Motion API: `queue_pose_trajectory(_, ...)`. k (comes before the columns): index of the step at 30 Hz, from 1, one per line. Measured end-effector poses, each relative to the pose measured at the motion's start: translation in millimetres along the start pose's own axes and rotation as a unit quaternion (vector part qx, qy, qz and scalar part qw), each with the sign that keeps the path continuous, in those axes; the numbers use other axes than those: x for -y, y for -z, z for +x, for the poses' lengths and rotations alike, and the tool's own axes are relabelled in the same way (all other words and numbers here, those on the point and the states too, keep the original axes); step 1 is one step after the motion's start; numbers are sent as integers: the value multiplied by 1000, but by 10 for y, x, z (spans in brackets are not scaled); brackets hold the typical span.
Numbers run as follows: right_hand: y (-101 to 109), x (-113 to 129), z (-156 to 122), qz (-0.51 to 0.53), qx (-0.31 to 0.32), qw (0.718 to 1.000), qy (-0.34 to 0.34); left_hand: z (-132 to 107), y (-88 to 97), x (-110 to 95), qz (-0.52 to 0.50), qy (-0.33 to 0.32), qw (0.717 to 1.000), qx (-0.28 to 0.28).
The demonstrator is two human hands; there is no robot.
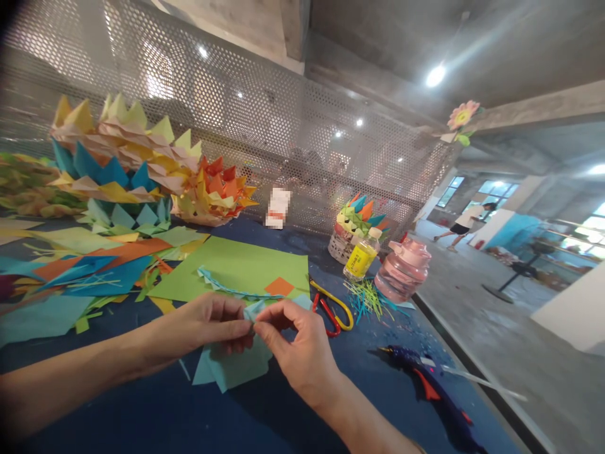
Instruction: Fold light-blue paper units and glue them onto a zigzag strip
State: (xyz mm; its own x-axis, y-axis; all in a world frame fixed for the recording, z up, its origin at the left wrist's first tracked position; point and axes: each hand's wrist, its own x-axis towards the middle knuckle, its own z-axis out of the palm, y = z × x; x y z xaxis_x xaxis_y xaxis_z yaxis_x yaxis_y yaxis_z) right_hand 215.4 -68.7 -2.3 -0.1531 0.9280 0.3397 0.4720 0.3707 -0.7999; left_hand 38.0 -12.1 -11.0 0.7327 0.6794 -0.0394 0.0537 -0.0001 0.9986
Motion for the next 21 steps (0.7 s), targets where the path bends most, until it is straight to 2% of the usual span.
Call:
queue_pose_trajectory(10, 30, 13, 4, -65, 7, 995, 78, 12, 2, 49, 41, -13, 999, 1)
queue_pose_trajectory(21, -25, 3, 14, -9, -34, 999, -19, 15, -40, 51, 80, -40, 996, -16)
